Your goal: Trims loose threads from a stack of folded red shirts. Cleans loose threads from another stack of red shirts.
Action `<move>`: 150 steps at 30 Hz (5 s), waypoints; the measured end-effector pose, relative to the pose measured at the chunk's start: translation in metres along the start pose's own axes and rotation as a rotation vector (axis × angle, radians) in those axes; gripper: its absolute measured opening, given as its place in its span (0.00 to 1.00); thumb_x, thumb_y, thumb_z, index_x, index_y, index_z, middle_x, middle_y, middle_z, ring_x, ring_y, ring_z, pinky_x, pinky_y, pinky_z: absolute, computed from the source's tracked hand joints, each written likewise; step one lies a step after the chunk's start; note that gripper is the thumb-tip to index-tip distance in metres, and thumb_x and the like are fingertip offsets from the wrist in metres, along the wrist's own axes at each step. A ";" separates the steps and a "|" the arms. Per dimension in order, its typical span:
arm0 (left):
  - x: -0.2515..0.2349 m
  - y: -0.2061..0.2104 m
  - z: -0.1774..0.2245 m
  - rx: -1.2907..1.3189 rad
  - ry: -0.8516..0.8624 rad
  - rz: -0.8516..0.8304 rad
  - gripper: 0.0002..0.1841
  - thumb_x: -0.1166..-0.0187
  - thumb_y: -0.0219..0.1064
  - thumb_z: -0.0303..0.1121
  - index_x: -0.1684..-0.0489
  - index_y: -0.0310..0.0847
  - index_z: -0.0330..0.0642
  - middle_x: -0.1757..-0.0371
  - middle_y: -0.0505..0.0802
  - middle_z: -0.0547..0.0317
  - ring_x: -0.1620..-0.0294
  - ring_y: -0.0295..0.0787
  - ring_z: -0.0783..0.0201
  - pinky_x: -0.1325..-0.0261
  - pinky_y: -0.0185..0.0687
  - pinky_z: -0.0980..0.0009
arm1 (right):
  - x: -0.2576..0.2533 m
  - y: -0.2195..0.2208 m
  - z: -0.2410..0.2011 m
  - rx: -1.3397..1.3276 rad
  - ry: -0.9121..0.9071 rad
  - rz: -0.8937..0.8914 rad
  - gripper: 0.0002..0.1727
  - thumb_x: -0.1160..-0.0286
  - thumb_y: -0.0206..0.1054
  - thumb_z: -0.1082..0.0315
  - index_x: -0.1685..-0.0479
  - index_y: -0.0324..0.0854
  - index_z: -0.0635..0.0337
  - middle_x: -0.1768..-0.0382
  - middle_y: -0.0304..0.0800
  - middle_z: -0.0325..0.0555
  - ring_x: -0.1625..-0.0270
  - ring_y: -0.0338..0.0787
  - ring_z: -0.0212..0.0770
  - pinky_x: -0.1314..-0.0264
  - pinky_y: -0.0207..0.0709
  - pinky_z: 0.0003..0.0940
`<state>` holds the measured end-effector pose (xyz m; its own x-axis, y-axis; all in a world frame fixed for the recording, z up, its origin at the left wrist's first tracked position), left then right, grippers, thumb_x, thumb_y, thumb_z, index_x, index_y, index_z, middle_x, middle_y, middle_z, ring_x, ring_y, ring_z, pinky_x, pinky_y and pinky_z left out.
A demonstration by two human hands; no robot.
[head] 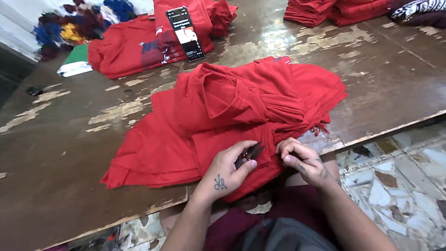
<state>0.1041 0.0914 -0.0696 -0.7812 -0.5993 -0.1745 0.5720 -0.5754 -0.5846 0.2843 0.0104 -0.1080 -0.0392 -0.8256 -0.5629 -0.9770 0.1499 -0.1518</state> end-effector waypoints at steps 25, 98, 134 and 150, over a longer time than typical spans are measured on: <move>0.002 0.004 0.009 -0.122 0.101 -0.092 0.18 0.20 0.62 0.33 0.36 0.87 0.36 0.49 0.94 0.53 0.54 0.90 0.68 0.48 0.85 0.73 | -0.005 0.019 -0.003 0.169 0.018 0.023 0.18 0.10 0.53 0.60 0.63 0.81 0.64 0.55 0.82 0.57 0.42 0.82 0.40 0.31 0.70 0.29; 0.002 0.003 0.001 -0.029 -0.021 0.029 0.19 0.18 0.62 0.37 0.34 0.85 0.35 0.51 0.94 0.57 0.55 0.90 0.72 0.50 0.87 0.74 | -0.008 0.008 -0.006 0.351 0.094 -0.101 0.27 0.13 0.59 0.48 0.65 0.86 0.66 0.70 0.88 0.50 0.65 0.86 0.35 0.58 0.80 0.29; -0.031 -0.019 -0.010 0.575 -0.163 0.263 0.11 0.23 0.61 0.22 0.48 0.84 0.37 0.77 0.86 0.77 0.80 0.76 0.84 0.78 0.70 0.84 | -0.032 0.024 -0.020 -0.088 -0.006 -0.081 0.26 0.24 0.64 0.64 0.28 0.70 0.62 0.44 0.87 0.38 0.42 0.85 0.25 0.37 0.80 0.23; -0.028 -0.009 -0.005 0.444 -0.104 0.206 0.09 0.23 0.64 0.24 0.50 0.87 0.34 0.72 0.89 0.74 0.74 0.80 0.84 0.68 0.76 0.84 | -0.032 0.016 -0.041 0.692 0.041 -0.099 0.28 0.15 0.59 0.46 0.43 0.85 0.65 0.55 0.93 0.55 0.55 0.94 0.47 0.52 0.88 0.42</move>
<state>0.1195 0.1165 -0.0631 -0.6245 -0.7648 -0.1583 0.7808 -0.6068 -0.1490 0.2610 0.0169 -0.0598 0.0220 -0.8712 -0.4904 -0.6189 0.3734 -0.6911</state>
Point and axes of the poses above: each hand's wrist, its own x-axis away from the middle knuckle, its own y-axis out of the palm, z = x × y, the point moved 7 cm from there along -x, towards the middle knuckle
